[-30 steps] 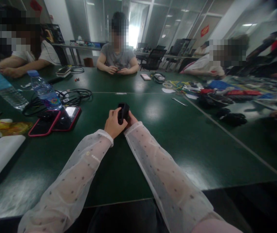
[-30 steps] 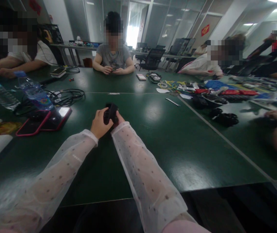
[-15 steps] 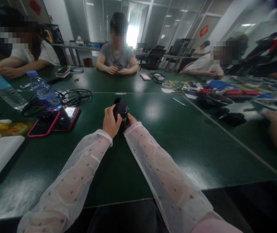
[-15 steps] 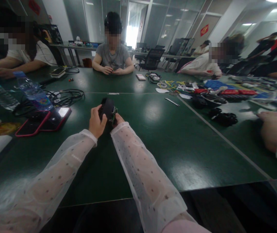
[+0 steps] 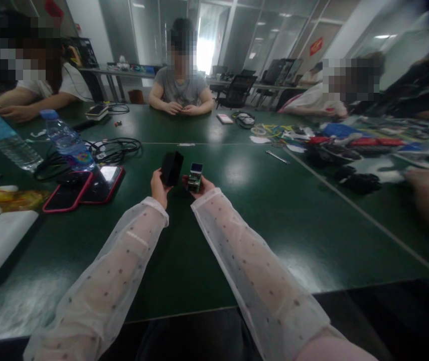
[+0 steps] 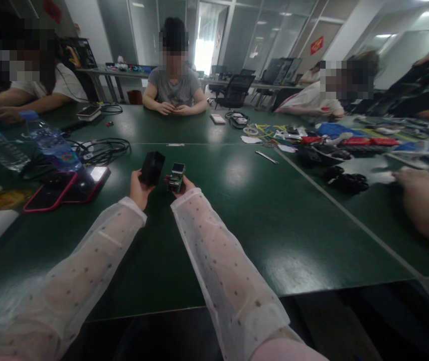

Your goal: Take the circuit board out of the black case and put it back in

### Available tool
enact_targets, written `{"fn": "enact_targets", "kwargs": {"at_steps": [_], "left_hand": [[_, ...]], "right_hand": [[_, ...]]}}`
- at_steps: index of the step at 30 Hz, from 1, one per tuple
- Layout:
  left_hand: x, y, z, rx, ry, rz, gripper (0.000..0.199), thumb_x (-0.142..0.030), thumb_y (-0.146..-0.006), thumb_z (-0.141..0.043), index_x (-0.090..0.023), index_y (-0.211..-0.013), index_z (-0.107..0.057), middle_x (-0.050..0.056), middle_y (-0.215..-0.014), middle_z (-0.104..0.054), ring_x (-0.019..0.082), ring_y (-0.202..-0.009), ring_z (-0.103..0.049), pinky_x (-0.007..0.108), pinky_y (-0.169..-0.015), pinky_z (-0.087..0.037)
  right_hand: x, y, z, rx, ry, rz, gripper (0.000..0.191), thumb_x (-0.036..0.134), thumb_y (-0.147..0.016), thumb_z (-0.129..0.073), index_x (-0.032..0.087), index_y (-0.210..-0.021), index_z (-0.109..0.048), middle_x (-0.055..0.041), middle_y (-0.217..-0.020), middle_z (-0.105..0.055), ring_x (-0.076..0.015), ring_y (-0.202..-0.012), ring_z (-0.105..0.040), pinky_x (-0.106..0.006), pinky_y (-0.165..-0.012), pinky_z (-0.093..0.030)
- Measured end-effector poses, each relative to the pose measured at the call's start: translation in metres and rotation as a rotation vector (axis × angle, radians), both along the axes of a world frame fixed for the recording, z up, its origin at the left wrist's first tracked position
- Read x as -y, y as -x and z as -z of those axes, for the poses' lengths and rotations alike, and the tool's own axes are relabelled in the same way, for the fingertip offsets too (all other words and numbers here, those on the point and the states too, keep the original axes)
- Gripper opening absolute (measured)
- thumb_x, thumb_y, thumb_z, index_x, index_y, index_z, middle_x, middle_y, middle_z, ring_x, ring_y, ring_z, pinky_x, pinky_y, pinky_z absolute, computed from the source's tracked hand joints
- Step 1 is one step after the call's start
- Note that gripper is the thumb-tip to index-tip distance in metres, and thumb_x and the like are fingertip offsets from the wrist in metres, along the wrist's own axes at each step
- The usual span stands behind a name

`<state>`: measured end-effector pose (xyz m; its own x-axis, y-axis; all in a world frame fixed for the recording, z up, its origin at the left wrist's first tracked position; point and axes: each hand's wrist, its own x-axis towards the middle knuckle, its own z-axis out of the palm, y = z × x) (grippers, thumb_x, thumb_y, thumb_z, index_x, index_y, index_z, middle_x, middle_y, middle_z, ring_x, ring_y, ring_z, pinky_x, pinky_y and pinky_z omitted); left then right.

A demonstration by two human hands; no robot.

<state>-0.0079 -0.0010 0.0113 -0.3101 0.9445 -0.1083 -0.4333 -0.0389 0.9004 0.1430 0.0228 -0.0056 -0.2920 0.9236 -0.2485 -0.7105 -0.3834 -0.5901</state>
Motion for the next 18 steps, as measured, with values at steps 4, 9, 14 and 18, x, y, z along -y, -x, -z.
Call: {"fn": "enact_targets", "kwargs": {"at_steps": [4,9,14,18], "left_hand": [[-0.001,0.011,-0.002,0.317,0.091,0.134,0.025,-0.043,-0.084,-0.044,-0.021,-0.083,-0.056,0.005,-0.083,-0.066,0.012,-0.059,-0.057,0.024,-0.057,-0.045],[-0.001,0.019,-0.002,0.418,0.075,0.217,0.024,-0.040,-0.082,-0.045,-0.020,-0.086,-0.058,0.008,-0.088,-0.071,0.013,-0.060,-0.058,0.025,-0.056,-0.045],[-0.002,0.017,-0.001,0.436,0.091,0.215,0.021,-0.036,-0.082,-0.045,-0.019,-0.085,-0.057,0.008,-0.086,-0.071,0.012,-0.059,-0.058,0.023,-0.055,-0.045],[-0.002,0.017,-0.001,0.436,0.098,0.218,0.022,-0.036,-0.083,-0.044,-0.019,-0.086,-0.058,0.008,-0.085,-0.071,0.013,-0.059,-0.058,0.023,-0.054,-0.045]], "right_hand": [[0.000,-0.003,0.001,-0.045,0.013,-0.004,0.038,0.031,-0.099,-0.023,0.015,-0.111,-0.055,-0.0107,-0.089,-0.073,-0.0205,-0.084,-0.071,-0.039,-0.076,-0.058],[0.001,-0.004,-0.001,-0.056,0.043,-0.030,0.040,0.031,-0.099,-0.022,0.015,-0.116,-0.054,-0.0104,-0.089,-0.074,-0.0195,-0.083,-0.071,-0.037,-0.076,-0.059],[0.002,-0.004,-0.005,-0.057,0.065,-0.020,0.040,0.031,-0.099,-0.023,0.012,-0.114,-0.055,-0.0115,-0.086,-0.074,-0.0193,-0.080,-0.072,-0.034,-0.071,-0.059],[0.002,-0.003,-0.006,-0.060,0.080,-0.007,0.040,0.031,-0.099,-0.023,0.012,-0.113,-0.055,-0.0119,-0.085,-0.074,-0.0191,-0.079,-0.072,-0.032,-0.070,-0.059]]}}
